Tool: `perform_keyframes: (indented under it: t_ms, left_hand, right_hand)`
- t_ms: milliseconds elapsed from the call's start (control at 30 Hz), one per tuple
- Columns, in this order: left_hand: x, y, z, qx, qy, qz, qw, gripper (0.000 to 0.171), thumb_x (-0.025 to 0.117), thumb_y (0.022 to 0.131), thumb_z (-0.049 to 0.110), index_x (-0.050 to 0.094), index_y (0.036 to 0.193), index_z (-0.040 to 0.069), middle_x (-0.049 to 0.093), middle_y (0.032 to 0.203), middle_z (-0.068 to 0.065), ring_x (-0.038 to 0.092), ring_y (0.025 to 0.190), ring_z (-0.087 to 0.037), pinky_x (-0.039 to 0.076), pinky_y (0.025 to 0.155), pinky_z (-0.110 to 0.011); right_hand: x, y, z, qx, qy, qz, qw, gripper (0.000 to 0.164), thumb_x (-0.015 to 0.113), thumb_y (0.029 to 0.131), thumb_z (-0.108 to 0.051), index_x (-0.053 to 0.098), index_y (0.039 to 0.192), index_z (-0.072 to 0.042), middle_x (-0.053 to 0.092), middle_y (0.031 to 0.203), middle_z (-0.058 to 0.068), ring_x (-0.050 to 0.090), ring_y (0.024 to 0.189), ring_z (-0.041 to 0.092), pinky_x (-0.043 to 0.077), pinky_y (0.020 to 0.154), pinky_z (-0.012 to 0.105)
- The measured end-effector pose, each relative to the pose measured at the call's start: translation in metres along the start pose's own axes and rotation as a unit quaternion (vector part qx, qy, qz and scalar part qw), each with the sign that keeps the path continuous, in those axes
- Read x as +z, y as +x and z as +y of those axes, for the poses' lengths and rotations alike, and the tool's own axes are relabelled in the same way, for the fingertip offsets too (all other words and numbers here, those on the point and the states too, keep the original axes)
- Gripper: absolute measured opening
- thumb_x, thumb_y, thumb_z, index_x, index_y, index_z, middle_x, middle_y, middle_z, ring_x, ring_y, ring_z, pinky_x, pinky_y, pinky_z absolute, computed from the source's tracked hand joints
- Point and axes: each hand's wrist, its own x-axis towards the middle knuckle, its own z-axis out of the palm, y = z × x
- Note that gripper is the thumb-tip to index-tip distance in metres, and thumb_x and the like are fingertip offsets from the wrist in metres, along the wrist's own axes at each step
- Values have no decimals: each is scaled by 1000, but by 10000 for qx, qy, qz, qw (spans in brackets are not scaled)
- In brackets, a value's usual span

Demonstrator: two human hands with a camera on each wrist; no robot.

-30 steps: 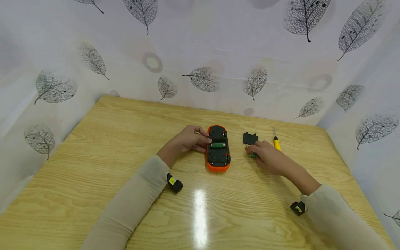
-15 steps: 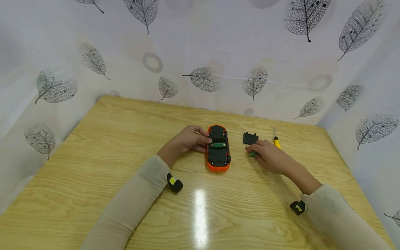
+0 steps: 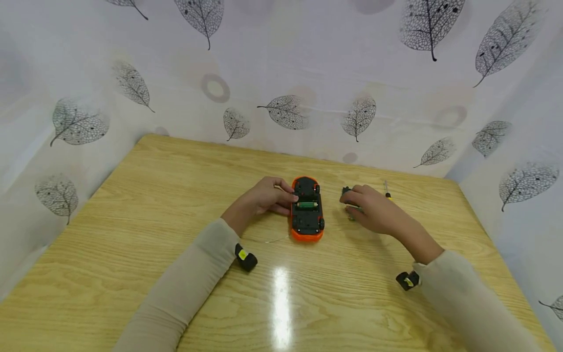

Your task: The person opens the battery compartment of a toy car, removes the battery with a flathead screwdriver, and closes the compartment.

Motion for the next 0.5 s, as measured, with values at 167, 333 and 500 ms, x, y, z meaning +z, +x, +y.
perform_keyframes:
  t_ms: [167, 333, 500]
  left_hand:
    - [0, -1, 0, 38, -17, -19, 10000, 22, 74, 92, -4, 63, 111, -1, 72, 104, -19, 74, 83, -26, 65, 74, -44]
    - [0, -2, -1, 66, -22, -14, 10000, 20, 73, 92, -4, 63, 109, -1, 73, 101, -18, 74, 81, -25, 65, 72, -43]
    - [0, -1, -1, 59, -24, -24, 10000, 20, 74, 92, -4, 63, 108, -1, 73, 100, -18, 74, 79, -25, 65, 71, -42]
  right_hand:
    - [0, 16, -8, 45, -28, -49, 10000, 21, 68, 96, 0, 70, 117, 0, 65, 99, 10, 58, 81, 23, 52, 70, 38]
    - [1, 31, -18, 43, 65, -8, 10000, 21, 68, 97, -4, 70, 117, -1, 67, 102, 10, 60, 84, 24, 53, 71, 39]
    - [6, 43, -23, 30, 151, -73, 9999, 21, 68, 97, -5, 71, 118, -3, 68, 106, 10, 62, 91, 26, 54, 77, 41]
